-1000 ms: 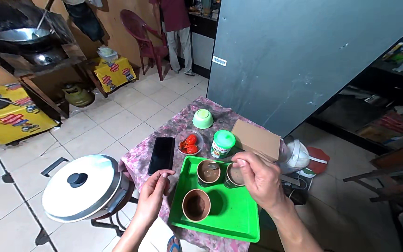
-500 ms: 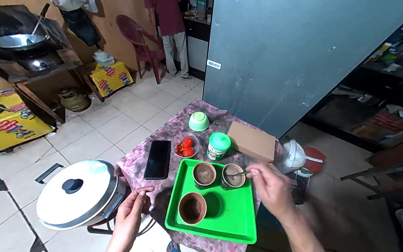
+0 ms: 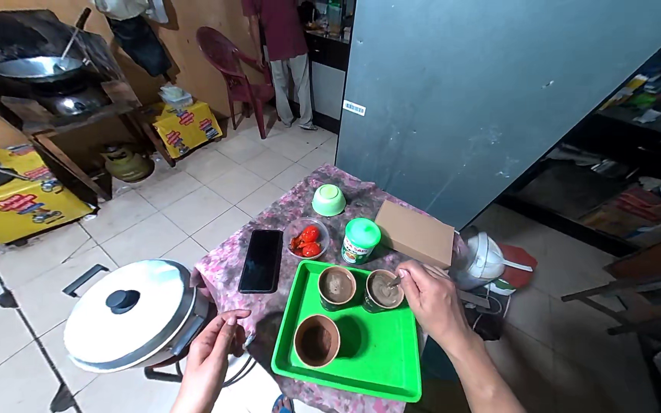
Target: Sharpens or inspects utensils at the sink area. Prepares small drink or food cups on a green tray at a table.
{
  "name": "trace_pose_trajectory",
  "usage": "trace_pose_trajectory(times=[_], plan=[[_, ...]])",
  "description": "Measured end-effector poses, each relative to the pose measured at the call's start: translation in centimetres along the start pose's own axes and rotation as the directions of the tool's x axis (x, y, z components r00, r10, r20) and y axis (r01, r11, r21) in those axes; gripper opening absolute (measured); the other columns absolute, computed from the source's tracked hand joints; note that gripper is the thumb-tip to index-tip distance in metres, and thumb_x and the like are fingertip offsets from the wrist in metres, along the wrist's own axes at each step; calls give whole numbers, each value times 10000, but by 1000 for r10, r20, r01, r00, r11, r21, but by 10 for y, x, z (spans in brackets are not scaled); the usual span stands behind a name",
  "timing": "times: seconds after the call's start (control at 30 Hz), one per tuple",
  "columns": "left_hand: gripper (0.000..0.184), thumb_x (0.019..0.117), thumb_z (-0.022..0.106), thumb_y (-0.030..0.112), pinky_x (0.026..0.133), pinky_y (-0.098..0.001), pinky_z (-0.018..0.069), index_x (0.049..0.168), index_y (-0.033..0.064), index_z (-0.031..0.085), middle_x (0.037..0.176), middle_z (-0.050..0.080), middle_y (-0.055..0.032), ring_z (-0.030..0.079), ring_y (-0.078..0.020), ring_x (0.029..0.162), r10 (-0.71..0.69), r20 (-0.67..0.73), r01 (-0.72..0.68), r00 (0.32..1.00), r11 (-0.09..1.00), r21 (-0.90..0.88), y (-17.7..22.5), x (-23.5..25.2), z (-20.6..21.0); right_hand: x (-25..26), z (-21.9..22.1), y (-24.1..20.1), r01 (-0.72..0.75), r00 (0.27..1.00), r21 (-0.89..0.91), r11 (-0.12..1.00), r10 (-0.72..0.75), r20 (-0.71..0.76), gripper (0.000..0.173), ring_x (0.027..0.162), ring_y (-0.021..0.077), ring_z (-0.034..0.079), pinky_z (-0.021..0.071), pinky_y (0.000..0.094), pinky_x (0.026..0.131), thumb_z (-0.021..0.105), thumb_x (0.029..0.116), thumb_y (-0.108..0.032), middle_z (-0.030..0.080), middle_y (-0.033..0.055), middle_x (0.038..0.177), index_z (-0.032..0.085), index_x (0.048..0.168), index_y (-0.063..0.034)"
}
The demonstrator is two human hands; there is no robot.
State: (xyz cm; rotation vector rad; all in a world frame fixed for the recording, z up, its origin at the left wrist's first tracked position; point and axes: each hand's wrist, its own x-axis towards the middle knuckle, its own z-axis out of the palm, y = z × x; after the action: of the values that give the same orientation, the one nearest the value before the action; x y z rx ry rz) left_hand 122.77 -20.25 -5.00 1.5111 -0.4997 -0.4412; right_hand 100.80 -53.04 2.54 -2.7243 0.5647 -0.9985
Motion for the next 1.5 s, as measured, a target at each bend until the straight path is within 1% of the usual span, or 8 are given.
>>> trace_pose_trajectory(times=[0.5,0.63,0.77,0.9,1.07,1.2,1.33,1.5], plan=[[349,1071,371,174,558,-244,535,1165,36,677,734,619,-7,602,-113,602,-13,12,13,1000,1000,-2,-1,-2,3,9,-6,-3,0,1000,50,999,-2,30,277,754,81,668,579,362,771,466,1071,-302,686,-70,799,715,1042,-185],[347,1076,376,185,561,-242,534,1162,37,678,741,626,-10,604,-114,604,-21,13,21,1000,1000,6,0,-2,4,9,-3,-3,15,999,2,1000,-15,43,267,661,97,600,522,351,668,461,1048,-295,596,-64,690,680,940,-186],[345,1076,379,189,560,-239,533,1156,38,679,727,622,-8,601,-109,599,-13,15,13,1000,1000,3,-2,-2,5,9,-6,-4,16,999,56,998,-18,35,276,754,68,662,578,341,761,471,1070,-309,684,-78,806,718,1040,-190],[348,1073,375,186,562,-239,528,1159,38,679,726,615,-8,592,-107,593,-20,15,20,1000,1000,-3,-1,-2,5,9,-5,-4,29,998,0,1000,-28,48,249,658,90,590,509,343,665,476,1037,-276,599,-68,697,688,945,-184],[347,1072,373,178,561,-234,531,1160,36,677,720,615,-1,595,-104,590,-22,13,22,1000,1000,-5,-3,-2,5,10,-8,-4,20,999,36,999,-21,28,276,758,80,666,571,351,765,483,1067,-304,691,-65,812,729,1043,-181],[347,1074,374,181,564,-244,532,1162,38,678,723,615,-10,597,-115,598,-21,17,21,1000,1000,1,-3,-3,5,9,-6,-6,45,997,21,999,-46,59,264,645,75,563,491,321,670,471,1039,-296,569,-84,671,686,924,-194],[345,1073,379,187,562,-248,539,1162,37,677,719,616,-7,600,-112,592,-28,21,28,999,1000,1,-4,-3,4,11,-10,-6,45,999,22,999,-45,29,279,742,76,647,546,336,748,484,1062,-315,685,-74,798,733,1031,-192],[346,1079,378,191,565,-257,537,1166,36,675,718,614,-10,595,-117,588,-24,29,23,999,1000,16,-6,-3,2,9,-9,-6,44,997,40,998,-47,64,265,663,60,581,497,324,694,475,1045,-307,597,-97,689,697,941,-206]])
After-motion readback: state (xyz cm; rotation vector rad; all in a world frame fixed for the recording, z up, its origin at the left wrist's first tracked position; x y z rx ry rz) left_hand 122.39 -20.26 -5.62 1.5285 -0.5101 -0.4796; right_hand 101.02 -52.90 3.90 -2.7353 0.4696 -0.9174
